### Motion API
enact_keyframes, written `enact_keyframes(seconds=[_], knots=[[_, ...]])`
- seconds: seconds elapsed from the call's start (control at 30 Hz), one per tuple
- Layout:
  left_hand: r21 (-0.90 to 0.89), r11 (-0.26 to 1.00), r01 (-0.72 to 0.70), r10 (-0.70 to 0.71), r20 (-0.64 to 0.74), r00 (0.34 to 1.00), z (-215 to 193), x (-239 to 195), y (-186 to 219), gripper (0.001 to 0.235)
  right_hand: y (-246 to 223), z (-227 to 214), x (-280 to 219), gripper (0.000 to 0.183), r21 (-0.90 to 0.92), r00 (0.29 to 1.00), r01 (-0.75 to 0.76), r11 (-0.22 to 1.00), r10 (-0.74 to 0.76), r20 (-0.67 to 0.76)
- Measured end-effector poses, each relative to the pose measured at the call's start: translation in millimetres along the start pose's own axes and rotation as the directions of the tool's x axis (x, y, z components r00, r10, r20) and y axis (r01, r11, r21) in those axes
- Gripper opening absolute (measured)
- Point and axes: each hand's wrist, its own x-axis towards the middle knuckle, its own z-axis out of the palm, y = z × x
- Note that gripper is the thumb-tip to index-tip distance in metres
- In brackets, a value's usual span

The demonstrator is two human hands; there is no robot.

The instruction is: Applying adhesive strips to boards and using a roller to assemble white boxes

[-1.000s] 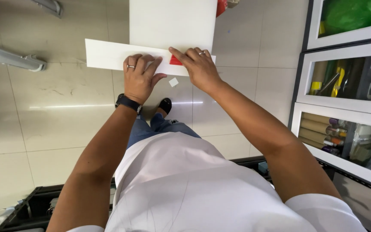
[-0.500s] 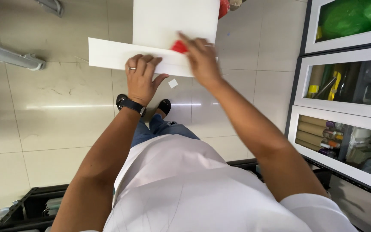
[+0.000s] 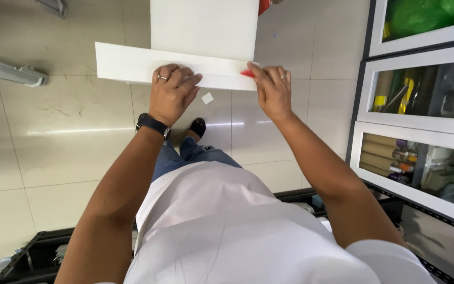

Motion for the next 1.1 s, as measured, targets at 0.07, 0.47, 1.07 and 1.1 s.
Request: enact_keyframes(seconds=[0.07,0.47,1.07,1.1], knots=[[0.006,1.0,0.0,0.0,-0.001,1.0,2,-1,0,0.02,-6,-1,-15,0.04,-0.004,0.999,0.014,1.0,-0.014,0.033],[0.011,1.0,0.002,-0.002,-0.009,1.0,4,-3,2,0.019,-1,5,-13,0.041,-0.047,0.994,0.051,0.998,-0.046,0.097],[0.116,0.993,0.035,-0.03,-0.038,0.999,-37,-1,-11,0.04,-51,66,64,0.057,-0.04,0.931,0.04,0.998,-0.022,0.364],[0.181,0.979,0.097,-0.088,-0.054,0.995,-38,-2,-8,0.05,-58,74,68,0.061,-0.075,0.936,0.071,0.995,-0.04,0.351]])
